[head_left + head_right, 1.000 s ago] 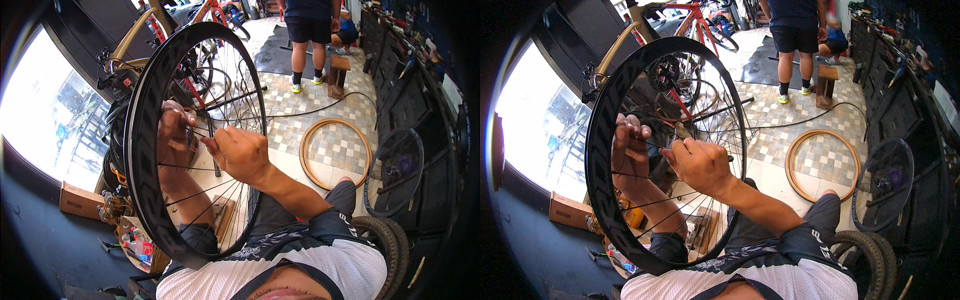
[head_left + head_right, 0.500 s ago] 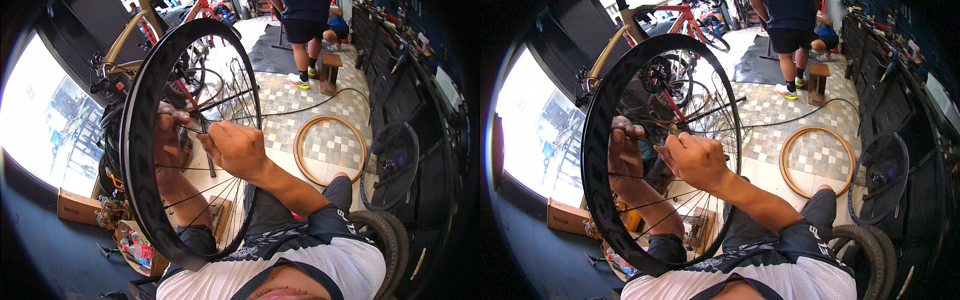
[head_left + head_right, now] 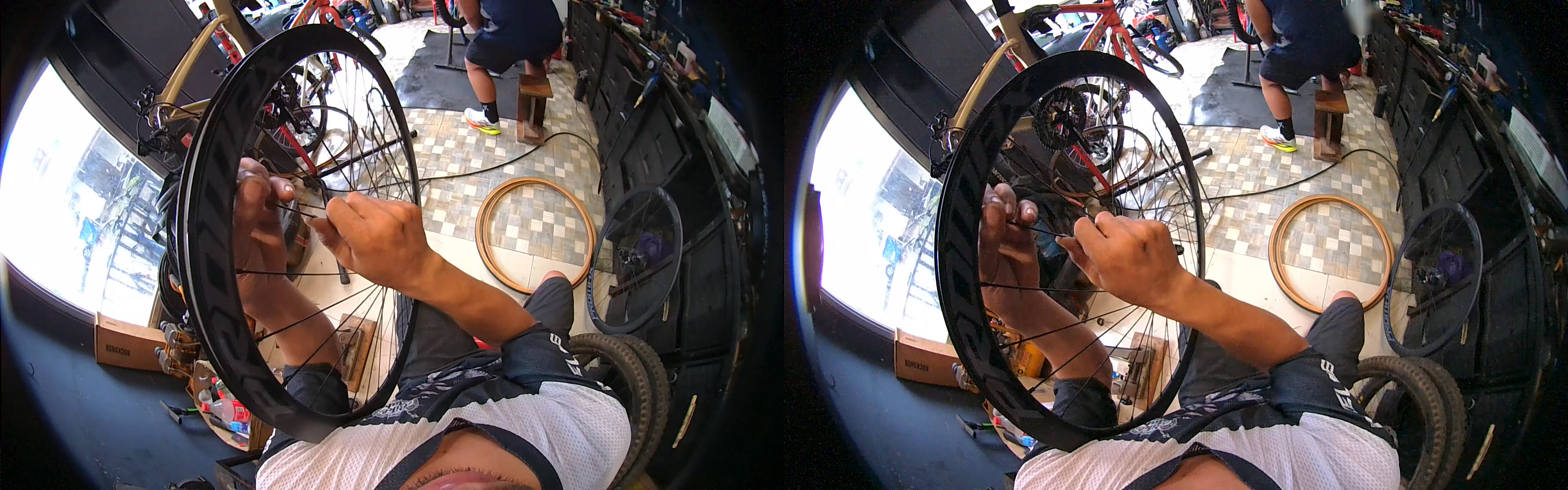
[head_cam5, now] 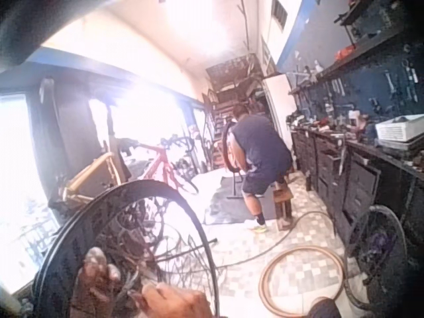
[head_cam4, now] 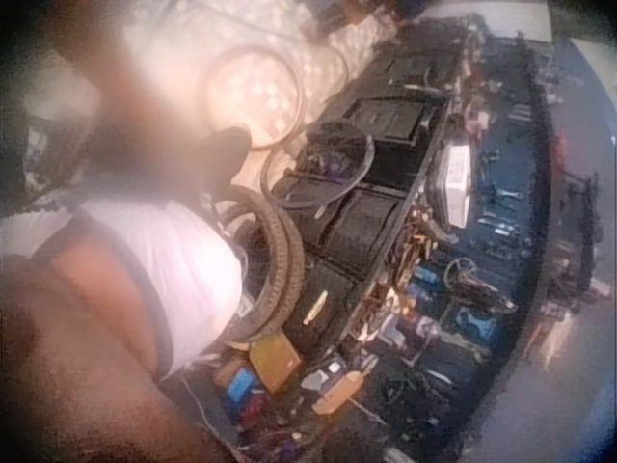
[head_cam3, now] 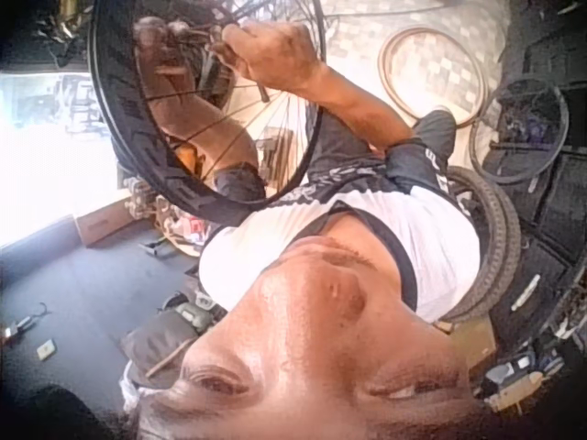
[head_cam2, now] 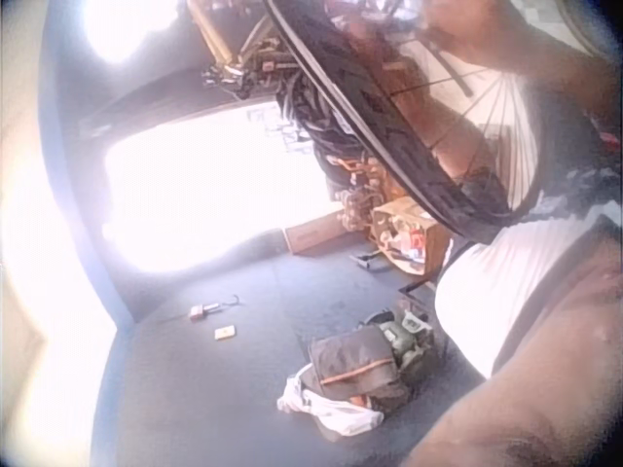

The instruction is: The person threads and secures spokes into a bicycle wheel rim, working one spoke at a time. The person rotates the wheel to access different spoke holes and continues lacing the spokes around the hub.

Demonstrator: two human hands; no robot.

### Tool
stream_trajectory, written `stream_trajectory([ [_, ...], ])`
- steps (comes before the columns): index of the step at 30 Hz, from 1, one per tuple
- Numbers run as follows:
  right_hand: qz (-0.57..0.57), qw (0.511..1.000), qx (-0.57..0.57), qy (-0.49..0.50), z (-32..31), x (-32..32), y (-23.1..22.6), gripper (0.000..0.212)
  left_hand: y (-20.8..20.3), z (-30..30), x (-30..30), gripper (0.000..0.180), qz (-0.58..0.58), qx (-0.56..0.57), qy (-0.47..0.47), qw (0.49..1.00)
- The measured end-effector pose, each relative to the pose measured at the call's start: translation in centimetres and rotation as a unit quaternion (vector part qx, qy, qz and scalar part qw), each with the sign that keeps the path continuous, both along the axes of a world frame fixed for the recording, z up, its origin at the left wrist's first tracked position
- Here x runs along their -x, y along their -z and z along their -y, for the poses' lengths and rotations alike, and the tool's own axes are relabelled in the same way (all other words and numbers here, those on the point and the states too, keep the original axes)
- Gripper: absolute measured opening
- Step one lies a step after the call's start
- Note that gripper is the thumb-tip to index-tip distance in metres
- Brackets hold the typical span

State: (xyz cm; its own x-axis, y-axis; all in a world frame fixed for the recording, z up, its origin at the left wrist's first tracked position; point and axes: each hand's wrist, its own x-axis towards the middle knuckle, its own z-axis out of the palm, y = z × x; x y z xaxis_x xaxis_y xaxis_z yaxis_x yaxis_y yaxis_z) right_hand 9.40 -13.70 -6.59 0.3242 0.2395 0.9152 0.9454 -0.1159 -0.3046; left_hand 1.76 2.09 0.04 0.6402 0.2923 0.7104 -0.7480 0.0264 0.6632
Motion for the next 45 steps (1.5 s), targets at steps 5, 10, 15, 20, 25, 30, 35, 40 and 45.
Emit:
stream_trajectory([
  [5, -0.025, 0.984, 0.147, -0.092, 1.3, -2.8, -1.8, 0.041, -1.6, 1.7, 0.0, 0.031, -0.036, -0.039, 0.038, 0.998],
  [10, -0.022, 0.971, 0.202, -0.125, 2.5, -4.8, -3.8, 0.041, -1.1, 1.4, -0.1, 0.031, -0.045, -0.029, 0.01, 0.999],
  [15, -0.03, 0.972, 0.205, -0.114, 3.3, -4.4, -4.0, 0.03, -1.6, 2.7, -0.5, 0.029, 0.033, -0.085, -0.116, 0.989],
  [20, -0.046, 0.959, 0.22, -0.173, 3.5, -5.1, -4.4, 0.021, -2.3, 3.0, -0.1, 0.031, 0.02, -0.094, -0.145, 0.985],
  [25, -0.061, 0.935, 0.266, -0.226, 2.9, -6.3, -5.1, 0.024, -2.4, 2.5, 0.8, 0.034, -0.011, -0.096, -0.09, 0.991],
  [30, -0.062, 0.944, 0.261, -0.191, 2.8, -6.0, -4.9, 0.025, -1.7, 2.4, 0.3, 0.049, -0.006, -0.104, -0.164, 0.981],
  [35, -0.06, 0.969, 0.193, -0.144, 2.3, -4.4, -4.6, 0.021, -1.4, 1.1, -1.0, 0.058, -0.012, -0.052, -0.176, 0.983],
  [40, -0.053, 0.988, 0.085, -0.119, 1.4, -4.4, -2.6, 0.018, -1.9, 1.8, -0.8, 0.067, -0.016, -0.053, -0.218, 0.974],
  [45, -0.079, 0.988, 0.073, -0.109, 0.9, -5.1, -2.4, 0.018, -1.3, 0.9, -0.3, 0.068, -0.001, -0.103, -0.212, 0.972],
])
